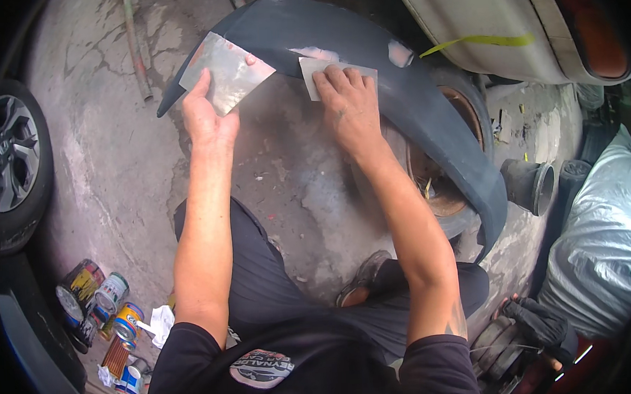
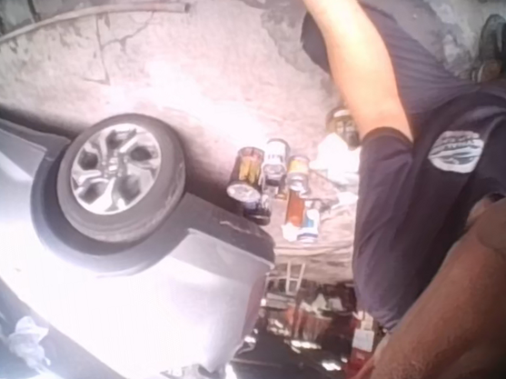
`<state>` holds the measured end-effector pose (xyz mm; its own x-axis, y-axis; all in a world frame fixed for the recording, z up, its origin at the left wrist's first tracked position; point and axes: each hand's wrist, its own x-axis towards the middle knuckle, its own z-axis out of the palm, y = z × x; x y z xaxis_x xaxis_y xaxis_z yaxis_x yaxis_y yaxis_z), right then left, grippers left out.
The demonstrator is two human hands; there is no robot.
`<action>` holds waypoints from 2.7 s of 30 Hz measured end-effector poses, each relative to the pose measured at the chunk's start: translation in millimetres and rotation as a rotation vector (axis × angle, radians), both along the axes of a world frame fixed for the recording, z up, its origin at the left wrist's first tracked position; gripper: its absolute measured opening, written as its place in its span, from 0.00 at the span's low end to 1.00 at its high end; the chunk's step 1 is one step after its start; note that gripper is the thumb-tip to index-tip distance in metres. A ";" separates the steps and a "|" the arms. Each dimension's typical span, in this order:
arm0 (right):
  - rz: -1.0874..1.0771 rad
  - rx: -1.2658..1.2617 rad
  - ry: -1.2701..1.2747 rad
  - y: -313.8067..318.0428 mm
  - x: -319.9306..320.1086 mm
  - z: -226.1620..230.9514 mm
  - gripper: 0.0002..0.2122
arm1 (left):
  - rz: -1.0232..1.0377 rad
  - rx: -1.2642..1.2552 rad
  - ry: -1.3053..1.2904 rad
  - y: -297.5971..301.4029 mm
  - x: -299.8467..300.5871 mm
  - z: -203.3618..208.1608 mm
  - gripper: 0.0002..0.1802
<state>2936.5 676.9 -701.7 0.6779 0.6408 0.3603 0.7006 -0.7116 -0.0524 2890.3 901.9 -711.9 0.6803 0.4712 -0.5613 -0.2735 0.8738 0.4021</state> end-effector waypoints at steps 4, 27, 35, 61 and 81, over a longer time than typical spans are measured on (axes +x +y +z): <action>0.026 -0.002 0.024 -5.4 -7.8 16.4 0.18 | -0.001 0.035 0.019 0.3 -1.3 3.8 0.21; 0.217 0.146 0.026 -28.8 -20.4 91.9 0.20 | -0.347 0.142 -0.155 -13.7 -11.1 18.8 0.22; 0.205 -0.129 0.206 -19.5 -16.8 102.8 0.19 | -0.143 0.153 -0.109 -11.1 -7.0 15.5 0.20; -0.017 -0.069 0.096 1.8 3.7 29.4 0.18 | -0.093 -0.039 -0.068 -14.8 5.0 -8.5 0.22; -0.047 -0.048 0.217 -24.5 -38.7 36.6 0.21 | -0.089 -0.011 0.021 -14.5 7.6 -4.7 0.22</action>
<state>2897.8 652.4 -665.1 0.7659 0.6193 0.1729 0.6423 -0.7489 -0.1632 2897.9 887.4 -716.6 0.7072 0.4033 -0.5807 -0.1861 0.8986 0.3974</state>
